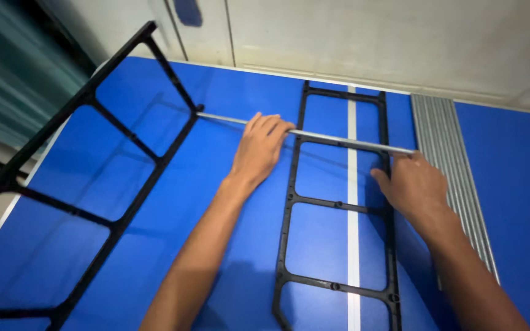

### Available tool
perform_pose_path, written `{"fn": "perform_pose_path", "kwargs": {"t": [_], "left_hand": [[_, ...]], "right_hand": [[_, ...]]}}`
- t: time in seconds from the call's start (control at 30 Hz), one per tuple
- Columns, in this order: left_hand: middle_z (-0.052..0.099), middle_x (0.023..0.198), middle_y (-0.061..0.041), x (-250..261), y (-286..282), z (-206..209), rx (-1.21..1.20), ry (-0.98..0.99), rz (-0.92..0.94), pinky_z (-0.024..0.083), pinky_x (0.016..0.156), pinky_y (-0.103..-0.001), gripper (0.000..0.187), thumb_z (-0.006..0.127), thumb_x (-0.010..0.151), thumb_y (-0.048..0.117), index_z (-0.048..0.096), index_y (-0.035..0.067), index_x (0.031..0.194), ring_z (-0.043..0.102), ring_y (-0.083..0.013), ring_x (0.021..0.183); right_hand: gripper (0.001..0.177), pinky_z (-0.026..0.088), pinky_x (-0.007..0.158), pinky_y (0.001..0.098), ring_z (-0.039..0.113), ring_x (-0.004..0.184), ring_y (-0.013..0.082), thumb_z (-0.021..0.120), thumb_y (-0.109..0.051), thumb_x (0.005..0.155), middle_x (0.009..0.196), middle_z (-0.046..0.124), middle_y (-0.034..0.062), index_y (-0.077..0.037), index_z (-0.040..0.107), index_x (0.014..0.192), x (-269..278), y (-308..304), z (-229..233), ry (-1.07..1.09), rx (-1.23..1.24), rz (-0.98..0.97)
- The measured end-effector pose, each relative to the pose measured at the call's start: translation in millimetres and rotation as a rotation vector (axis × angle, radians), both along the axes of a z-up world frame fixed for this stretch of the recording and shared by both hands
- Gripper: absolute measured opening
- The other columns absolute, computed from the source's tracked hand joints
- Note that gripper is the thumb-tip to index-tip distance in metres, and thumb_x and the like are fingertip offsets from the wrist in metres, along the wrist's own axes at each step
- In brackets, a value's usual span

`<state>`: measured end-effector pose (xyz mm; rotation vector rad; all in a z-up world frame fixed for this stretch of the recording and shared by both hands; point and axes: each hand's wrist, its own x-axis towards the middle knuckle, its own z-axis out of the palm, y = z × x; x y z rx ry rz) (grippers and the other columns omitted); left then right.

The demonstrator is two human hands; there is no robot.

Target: The person assembles a metal rack by inserting multiple silver rods into black plastic side frames on a blue table. They align the frames, insert rods one by one, and adjust the structure to form a ladder-like rack.

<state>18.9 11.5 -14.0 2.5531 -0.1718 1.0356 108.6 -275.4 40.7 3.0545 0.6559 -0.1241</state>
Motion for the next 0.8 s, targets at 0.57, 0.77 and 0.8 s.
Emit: {"fn": "perform_pose_path", "kwargs": {"t": [0.57,0.77,0.8], "left_hand": [[0.068,0.108,-0.005,-4.8,0.9,-4.5,0.051,0.158,0.151,0.036,0.103,-0.052,0.028,0.063,0.091,0.004,0.071,0.015,0.116,0.06,-0.0262,0.112],[0.068,0.109,-0.005,-4.2,-1.4,0.4,0.062,0.189,0.115,0.036,0.102,-0.051,0.025,0.066,0.093,0.011,0.071,0.015,0.117,0.06,-0.0256,0.113],[0.069,0.11,-0.004,-4.7,-2.7,1.3,0.064,0.185,0.082,0.036,0.103,-0.051,0.025,0.066,0.093,0.012,0.071,0.015,0.117,0.061,-0.0251,0.113]], "right_hand": [[0.06,0.061,0.072,0.0457,0.074,0.094,0.0369,0.067,-0.017,0.088,0.112,0.071,0.0275,0.006,0.05,0.141,17.6,-21.2,23.9,0.318,0.638,-0.119],[0.059,0.058,0.065,0.0386,0.068,0.094,0.0258,0.067,-0.009,0.089,0.11,0.066,0.0161,0.005,0.048,0.144,14.5,-18.6,39.3,0.45,0.965,-0.095],[0.06,0.056,0.066,0.0361,0.066,0.092,0.0228,0.067,-0.01,0.09,0.106,0.065,0.0137,0.005,0.048,0.145,13.5,-18.0,40.6,0.448,0.988,-0.062]]}}
